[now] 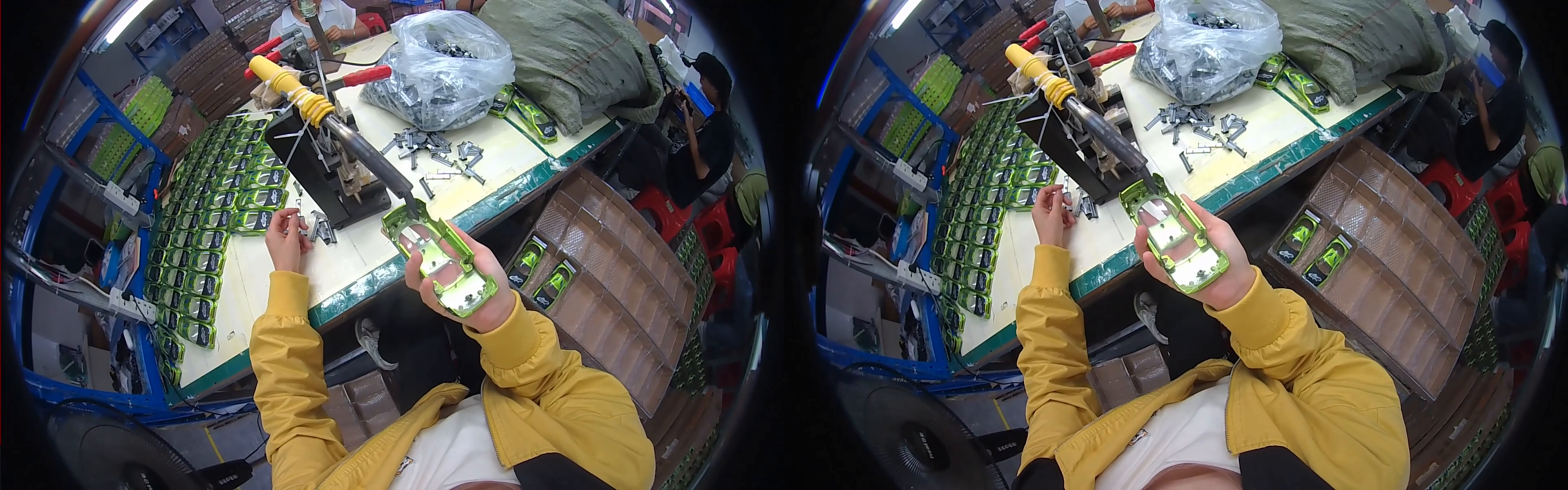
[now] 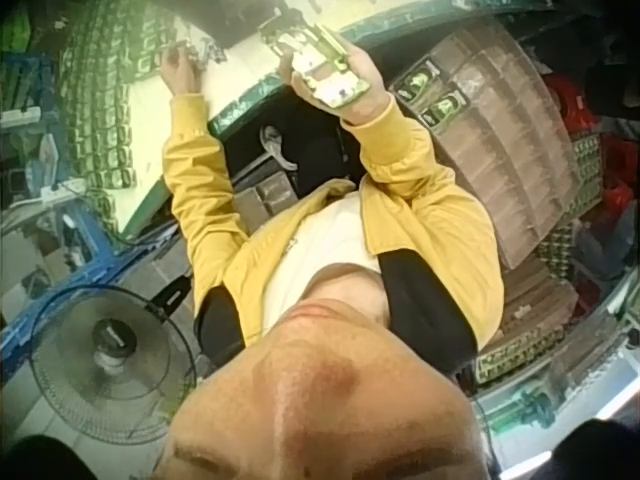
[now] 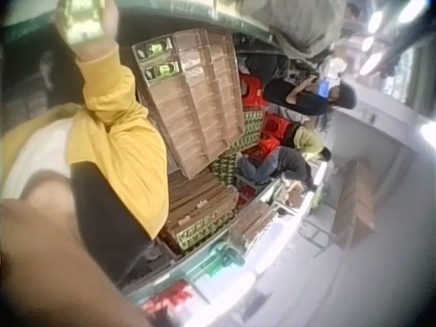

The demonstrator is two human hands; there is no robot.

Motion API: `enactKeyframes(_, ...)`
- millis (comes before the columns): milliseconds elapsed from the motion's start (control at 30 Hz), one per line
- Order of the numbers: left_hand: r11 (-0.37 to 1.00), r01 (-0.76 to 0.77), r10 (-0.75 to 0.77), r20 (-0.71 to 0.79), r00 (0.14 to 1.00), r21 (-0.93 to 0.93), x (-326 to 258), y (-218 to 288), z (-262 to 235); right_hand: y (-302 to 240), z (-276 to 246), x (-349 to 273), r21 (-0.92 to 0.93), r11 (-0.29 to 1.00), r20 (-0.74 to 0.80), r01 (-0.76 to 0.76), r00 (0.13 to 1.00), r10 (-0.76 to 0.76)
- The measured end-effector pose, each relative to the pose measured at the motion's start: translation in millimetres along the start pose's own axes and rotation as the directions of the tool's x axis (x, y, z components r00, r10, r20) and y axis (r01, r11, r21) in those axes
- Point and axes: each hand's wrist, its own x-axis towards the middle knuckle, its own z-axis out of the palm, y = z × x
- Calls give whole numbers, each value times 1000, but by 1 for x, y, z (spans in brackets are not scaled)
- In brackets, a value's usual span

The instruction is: The person assembles toy cars by inserting clear window pieces into car shells by hand, holding the car shells under an air nozzle, and placing the assembled cars into slots in a compartment tray.

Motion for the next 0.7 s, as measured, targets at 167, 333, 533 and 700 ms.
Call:
enactKeyframes(167,1000,-1,1,-3,1000,3,0,0,0,0,0,0,-14,1000,-5,8,1000,-8)
enactKeyframes(333,999,12,-12,-8,1000,40,1,-2,-1,0,-2,0,-23,1000,-12,10,1000,-10)
enactKeyframes(533,1000,18,-18,-8,1000,21,0,2,1,-1,-2,0,-37,999,-16,11,1000,-11)
enactKeyframes(700,999,5,-5,0,1000,46,1,-1,-1,-1,-4,2,-31,999,1,14,1000,-14)
